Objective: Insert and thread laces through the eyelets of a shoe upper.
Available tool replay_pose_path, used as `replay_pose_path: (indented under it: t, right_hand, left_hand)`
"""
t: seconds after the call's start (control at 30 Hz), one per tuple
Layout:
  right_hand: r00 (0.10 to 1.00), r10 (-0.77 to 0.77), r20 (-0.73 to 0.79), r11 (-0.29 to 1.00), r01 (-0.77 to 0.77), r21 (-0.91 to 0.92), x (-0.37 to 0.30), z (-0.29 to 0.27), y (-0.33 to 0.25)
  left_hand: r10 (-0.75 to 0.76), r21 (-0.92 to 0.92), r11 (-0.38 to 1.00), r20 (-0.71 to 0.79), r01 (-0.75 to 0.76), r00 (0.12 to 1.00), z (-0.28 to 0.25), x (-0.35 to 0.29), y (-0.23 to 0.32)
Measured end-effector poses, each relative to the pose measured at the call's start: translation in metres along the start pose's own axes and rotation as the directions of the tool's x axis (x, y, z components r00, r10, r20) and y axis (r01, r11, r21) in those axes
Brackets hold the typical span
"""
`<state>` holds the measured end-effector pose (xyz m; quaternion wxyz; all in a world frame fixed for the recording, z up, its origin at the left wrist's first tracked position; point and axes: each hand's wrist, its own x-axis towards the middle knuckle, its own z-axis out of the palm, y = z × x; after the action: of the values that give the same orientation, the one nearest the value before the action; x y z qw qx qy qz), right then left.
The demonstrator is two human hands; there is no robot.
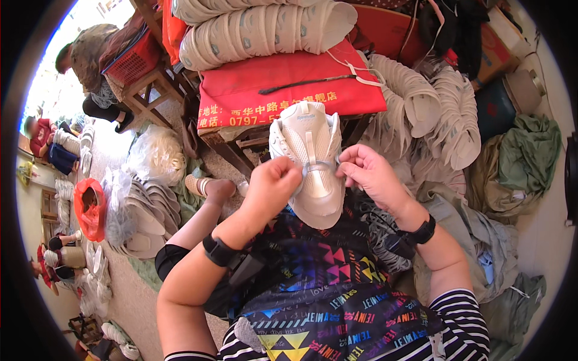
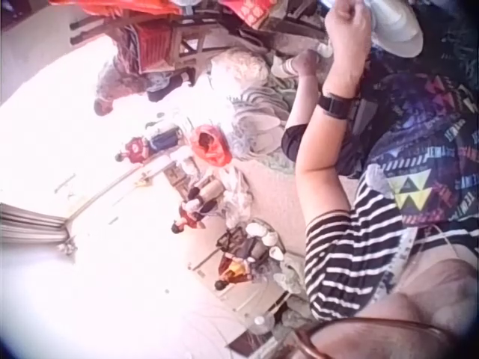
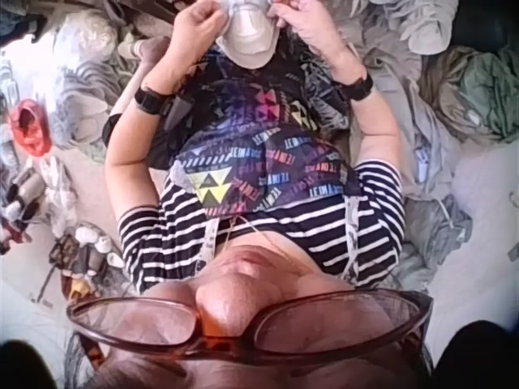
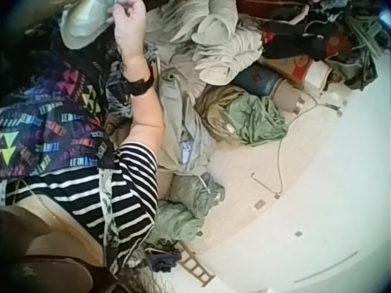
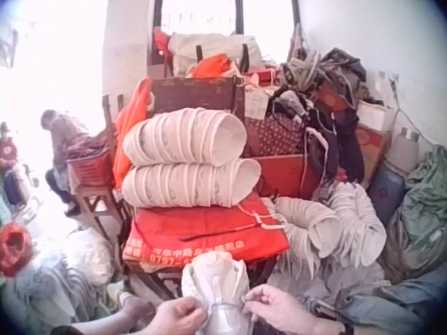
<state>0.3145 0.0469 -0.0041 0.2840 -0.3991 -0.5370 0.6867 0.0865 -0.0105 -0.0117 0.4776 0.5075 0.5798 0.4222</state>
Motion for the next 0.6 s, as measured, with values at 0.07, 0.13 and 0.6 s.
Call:
replay_pose_path:
  t: [0.07, 0.13, 0.6]
  right_hand:
    - [0.995, -0.091, -0.048, 0.996, 0.092, 0.015, 0.000, 0.007, -0.006]
    - [0.980, -0.180, -0.090, 0.983, 0.183, 0.026, 0.001, 0.011, -0.006]
    - [0.999, 0.031, 0.010, 0.979, -0.028, -0.204, -0.002, 0.010, -0.009]
  left_hand:
    - [0.079, 0.322, 0.942, 0.062, -0.095, 0.995, -0.003, -0.006, 0.005]
    - [0.274, 0.572, 0.780, 0.053, -0.254, 0.960, -0.005, -0.010, 0.012]
    - [0.339, 0.621, 0.495, 0.506, -0.607, 0.793, -0.046, 0.028, 0.050]
